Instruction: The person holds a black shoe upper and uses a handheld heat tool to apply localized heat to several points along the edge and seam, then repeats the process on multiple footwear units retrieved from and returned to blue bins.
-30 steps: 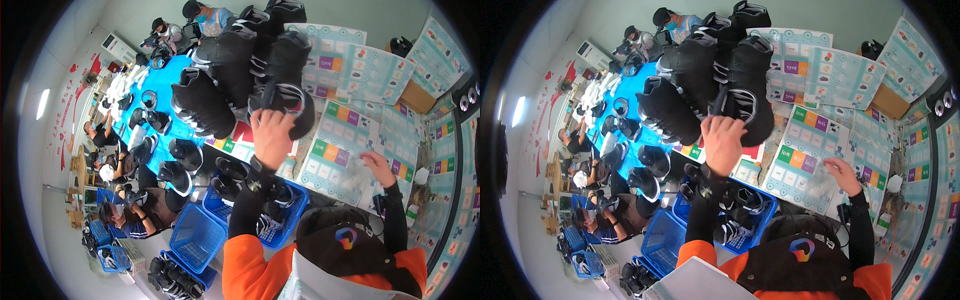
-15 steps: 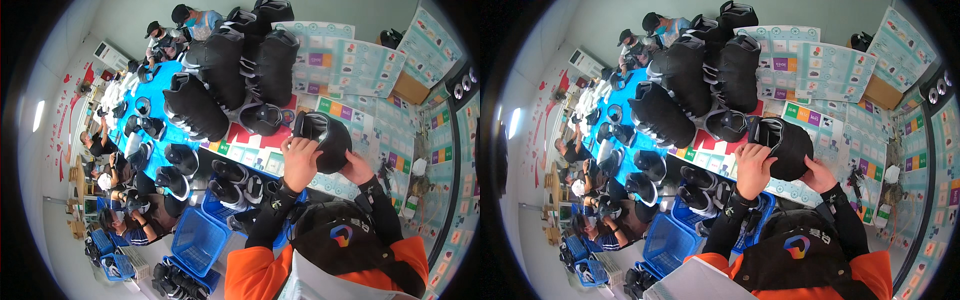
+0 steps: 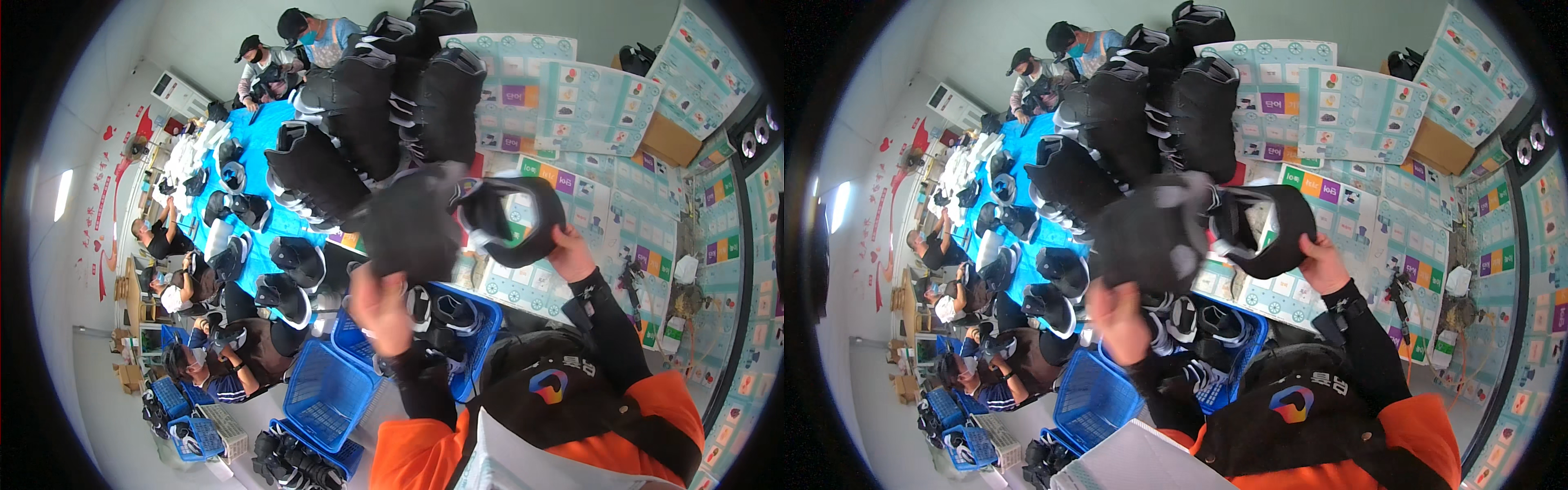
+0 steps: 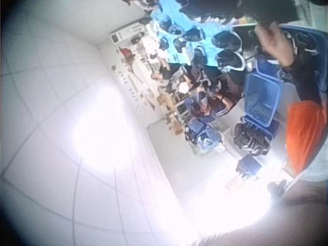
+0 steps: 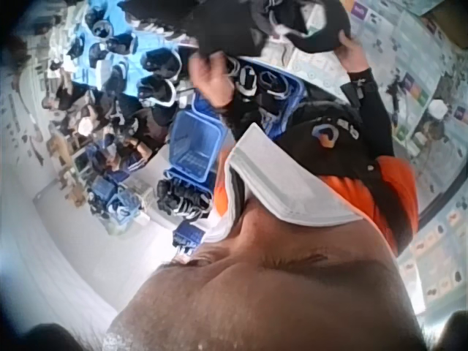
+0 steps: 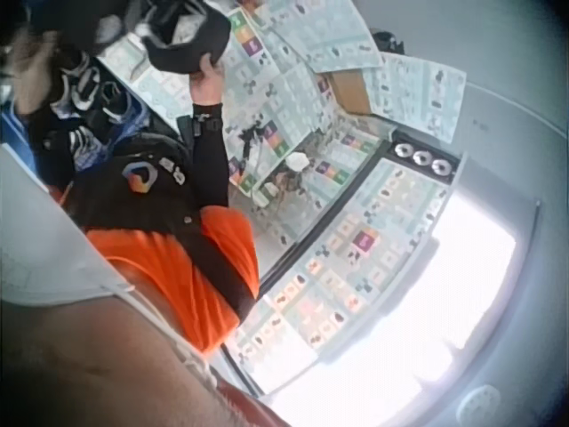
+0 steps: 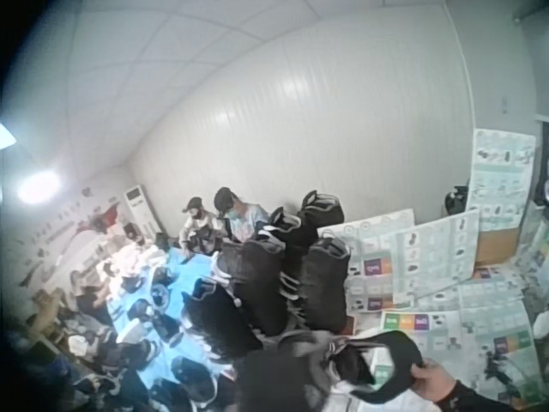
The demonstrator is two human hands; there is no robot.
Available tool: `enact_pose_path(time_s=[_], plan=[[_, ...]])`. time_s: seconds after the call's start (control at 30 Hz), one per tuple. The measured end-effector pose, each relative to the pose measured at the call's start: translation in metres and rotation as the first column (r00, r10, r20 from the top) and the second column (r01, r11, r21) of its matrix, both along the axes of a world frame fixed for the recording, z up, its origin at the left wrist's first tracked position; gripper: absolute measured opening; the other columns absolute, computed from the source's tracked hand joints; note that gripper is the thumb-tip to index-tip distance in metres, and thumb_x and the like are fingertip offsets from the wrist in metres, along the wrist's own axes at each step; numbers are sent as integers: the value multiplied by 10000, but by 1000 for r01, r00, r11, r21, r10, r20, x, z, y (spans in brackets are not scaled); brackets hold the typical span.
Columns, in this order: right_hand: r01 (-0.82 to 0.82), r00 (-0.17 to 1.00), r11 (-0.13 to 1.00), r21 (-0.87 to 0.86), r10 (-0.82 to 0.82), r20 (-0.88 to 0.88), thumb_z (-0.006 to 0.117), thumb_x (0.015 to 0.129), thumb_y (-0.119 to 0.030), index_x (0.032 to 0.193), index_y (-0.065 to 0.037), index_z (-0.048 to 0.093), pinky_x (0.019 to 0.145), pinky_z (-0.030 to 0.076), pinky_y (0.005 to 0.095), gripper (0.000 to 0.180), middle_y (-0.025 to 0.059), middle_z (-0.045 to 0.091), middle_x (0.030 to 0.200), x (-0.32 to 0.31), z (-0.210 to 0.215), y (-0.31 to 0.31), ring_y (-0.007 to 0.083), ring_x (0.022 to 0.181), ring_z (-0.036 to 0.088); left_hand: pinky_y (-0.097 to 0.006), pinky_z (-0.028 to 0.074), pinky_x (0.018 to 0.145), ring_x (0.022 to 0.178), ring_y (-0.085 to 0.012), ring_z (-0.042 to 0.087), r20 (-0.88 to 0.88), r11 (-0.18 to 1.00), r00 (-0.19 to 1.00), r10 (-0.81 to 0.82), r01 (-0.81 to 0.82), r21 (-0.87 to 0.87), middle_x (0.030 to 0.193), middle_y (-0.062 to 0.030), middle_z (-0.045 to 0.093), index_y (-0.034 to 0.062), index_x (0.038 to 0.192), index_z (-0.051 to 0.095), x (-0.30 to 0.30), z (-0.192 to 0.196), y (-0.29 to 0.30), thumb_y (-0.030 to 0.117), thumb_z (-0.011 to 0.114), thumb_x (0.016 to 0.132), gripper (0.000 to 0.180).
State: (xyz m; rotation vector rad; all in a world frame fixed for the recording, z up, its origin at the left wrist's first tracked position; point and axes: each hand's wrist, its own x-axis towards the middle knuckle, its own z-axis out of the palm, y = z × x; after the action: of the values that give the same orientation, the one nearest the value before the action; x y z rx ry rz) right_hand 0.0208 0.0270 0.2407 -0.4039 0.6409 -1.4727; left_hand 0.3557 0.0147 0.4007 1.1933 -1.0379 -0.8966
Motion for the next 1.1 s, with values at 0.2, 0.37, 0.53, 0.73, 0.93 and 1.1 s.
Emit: enact_pose_path(time_s=[0.2, 0.37, 0.53, 0.73, 0.93, 1.1], plan=[[-85, 975, 996, -33, 90, 205, 517, 1062, -261, 1417, -68, 500, 1112, 427, 398, 404, 59, 610, 1364, -2, -33, -34, 219, 1265, 572, -248, 443, 855, 926, -96, 580, 110, 903, 915, 388, -354, -242, 1057, -35, 687, -40, 1230, 616, 155, -14, 43, -20, 629, 952, 279], [-166, 952, 983, -75, 180, 247, 597, 1022, -296, 1480, -93, 438, 1158, 375, 418, 526, 46, 565, 1433, 73, -46, -100, 223, 1323, 526, -309, 466, 904, 981, -169, 612, 653, 870, 639, 407, -488, -64, 1106, -117, 707, -66, 1197, 629, 187, -81, 94, 88, 684, 954, 293], [-149, 891, 969, -198, 218, 398, 623, 1006, -307, 1408, -108, 509, 1159, 370, 434, 463, 48, 594, 1398, 118, -70, -182, 232, 1320, 527, -347, 490, 813, 882, -230, 633, 541, 868, 759, 363, -487, 101, 1005, -132, 695, -48, 1145, 642, 181, -132, 148, 108, 738, 911, 297], [-120, 993, 819, 561, 96, 72, 630, 975, -479, 1434, -168, 436, 1053, 403, 645, 587, 76, 400, 1530, 130, -136, -234, 431, 1294, 454, -339, 487, 809, 858, -246, 619, 548, 867, 733, 403, -498, 28, 941, -129, 664, -47, 1066, 636, 189, -166, 176, 83, 745, 893, 242], [23, 997, 817, 576, 26, -78, 433, 1021, -172, 1441, -152, 398, 894, 589, 603, 422, 87, 463, 1417, 126, -180, -245, 419, 1240, 517, -336, 480, 745, 808, -232, 603, 647, 907, 719, 254, -409, 98, 901, -105, 633, -15, 1044, 660, 154, -151, 146, 86, 765, 870, 227], [212, 681, 852, 478, 222, -698, 535, 904, -128, 1260, -8, 564, 892, 583, 481, 377, 172, 603, 1297, 124, -143, -244, 369, 1182, 603, -402, 446, 684, 784, -308, 573, 694, 957, 717, 63, -241, 161, 855, -147, 595, -29, 997, 625, 124, -148, 113, 125, 771, 858, 254]])
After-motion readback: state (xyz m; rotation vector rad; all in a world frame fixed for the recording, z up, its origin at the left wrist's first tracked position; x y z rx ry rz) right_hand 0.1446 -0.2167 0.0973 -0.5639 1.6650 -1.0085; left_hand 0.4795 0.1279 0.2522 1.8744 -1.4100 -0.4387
